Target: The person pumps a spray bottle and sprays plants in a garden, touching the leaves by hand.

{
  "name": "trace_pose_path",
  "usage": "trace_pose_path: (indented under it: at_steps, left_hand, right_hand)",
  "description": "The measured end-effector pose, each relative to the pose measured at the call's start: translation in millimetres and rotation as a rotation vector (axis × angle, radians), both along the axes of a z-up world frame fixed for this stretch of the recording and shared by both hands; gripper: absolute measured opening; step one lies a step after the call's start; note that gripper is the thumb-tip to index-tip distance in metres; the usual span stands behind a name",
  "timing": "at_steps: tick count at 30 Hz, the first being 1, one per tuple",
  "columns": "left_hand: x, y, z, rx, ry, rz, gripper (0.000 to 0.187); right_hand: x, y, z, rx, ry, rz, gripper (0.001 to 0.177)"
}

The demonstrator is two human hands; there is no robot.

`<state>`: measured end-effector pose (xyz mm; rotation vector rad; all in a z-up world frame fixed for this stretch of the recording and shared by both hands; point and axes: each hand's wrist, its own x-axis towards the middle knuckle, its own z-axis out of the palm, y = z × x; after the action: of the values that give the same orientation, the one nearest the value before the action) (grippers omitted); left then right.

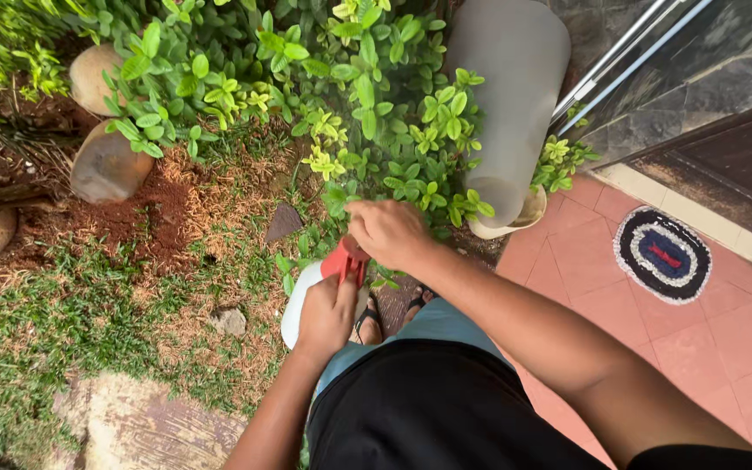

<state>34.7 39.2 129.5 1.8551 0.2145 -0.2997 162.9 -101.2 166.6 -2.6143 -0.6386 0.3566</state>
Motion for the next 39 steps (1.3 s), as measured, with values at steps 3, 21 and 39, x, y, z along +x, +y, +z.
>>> trace_pose_path:
  at_steps: [3, 21, 39]
  left_hand:
    - [-21, 20, -51, -0.076, -0.079, -0.010, 0.038]
    - [-42, 117, -178, -0.574, 0.579, 0.185, 0.042]
    - [57, 114, -133, -0.655, 0.276, 0.297, 0.046]
  right_hand:
    - [-6, -4, 5, -0.018, 0.086, -0.021, 0.051]
    - [-69, -199, -80, 0.219, 0.522, -0.640, 0.055]
    - [-81, -160, -48, 0.151, 0.493, -0.504, 0.041]
